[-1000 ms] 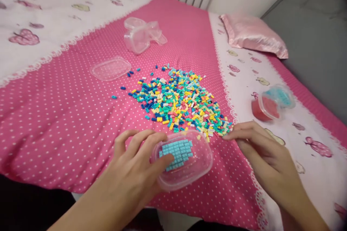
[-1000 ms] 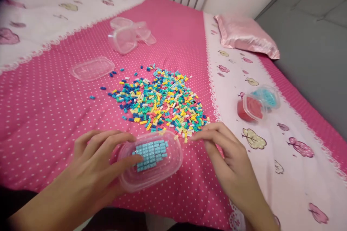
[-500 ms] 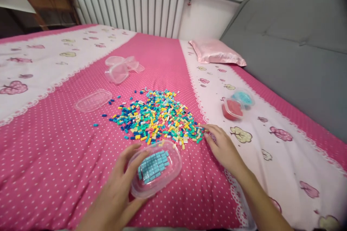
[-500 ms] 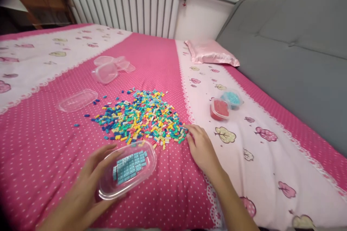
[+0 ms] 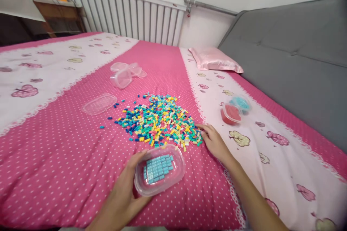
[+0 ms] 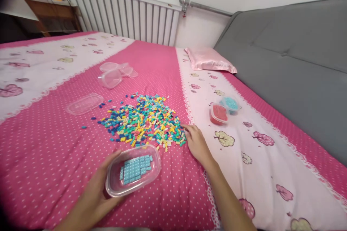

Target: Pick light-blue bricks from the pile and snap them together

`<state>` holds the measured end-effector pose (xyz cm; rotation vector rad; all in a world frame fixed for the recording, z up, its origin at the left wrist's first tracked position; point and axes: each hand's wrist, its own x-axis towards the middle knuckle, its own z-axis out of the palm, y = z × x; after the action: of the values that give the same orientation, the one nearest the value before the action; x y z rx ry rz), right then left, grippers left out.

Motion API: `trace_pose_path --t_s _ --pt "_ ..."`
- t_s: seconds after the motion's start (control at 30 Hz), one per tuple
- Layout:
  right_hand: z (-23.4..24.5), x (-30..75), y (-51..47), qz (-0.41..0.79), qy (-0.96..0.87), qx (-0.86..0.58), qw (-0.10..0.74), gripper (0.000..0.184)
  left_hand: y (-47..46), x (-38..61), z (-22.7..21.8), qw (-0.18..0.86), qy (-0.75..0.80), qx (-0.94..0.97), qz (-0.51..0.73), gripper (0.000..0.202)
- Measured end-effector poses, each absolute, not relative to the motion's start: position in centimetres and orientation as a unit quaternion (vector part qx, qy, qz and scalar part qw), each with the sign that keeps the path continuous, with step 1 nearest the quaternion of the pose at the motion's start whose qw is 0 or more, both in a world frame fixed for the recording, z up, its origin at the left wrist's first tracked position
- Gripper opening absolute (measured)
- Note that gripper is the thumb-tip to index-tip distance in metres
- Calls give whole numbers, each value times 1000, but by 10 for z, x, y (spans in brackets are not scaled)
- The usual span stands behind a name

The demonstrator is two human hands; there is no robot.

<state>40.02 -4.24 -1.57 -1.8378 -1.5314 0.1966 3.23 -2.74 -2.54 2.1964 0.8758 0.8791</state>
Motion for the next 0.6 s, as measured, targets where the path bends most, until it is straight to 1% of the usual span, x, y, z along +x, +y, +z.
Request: trace_pose_path --t_s 0.17,0.3,0.43,0.47,0.53,0.6 --pt "-13 397 -41 25 -563 -742 363 40 -29 34 -20 298 321 836 332 78" --pt "5 378 -21 -8 -573 -745 342 37 -29 34 -19 288 318 838 338 83" --pt "26 342 21 6 -641 -714 282 25 -32 33 -16 275 317 847 326 87" --pt "29 332 32 7 -655 -708 263 25 -32 32 -15 277 313 848 325 87" --pt "33 315 53 1 -666 -712 222 33 -33 32 -14 278 304 849 330 89" --pt "34 304 68 -10 -663 -726 183 35 -33 32 -14 274 299 850 337 90"
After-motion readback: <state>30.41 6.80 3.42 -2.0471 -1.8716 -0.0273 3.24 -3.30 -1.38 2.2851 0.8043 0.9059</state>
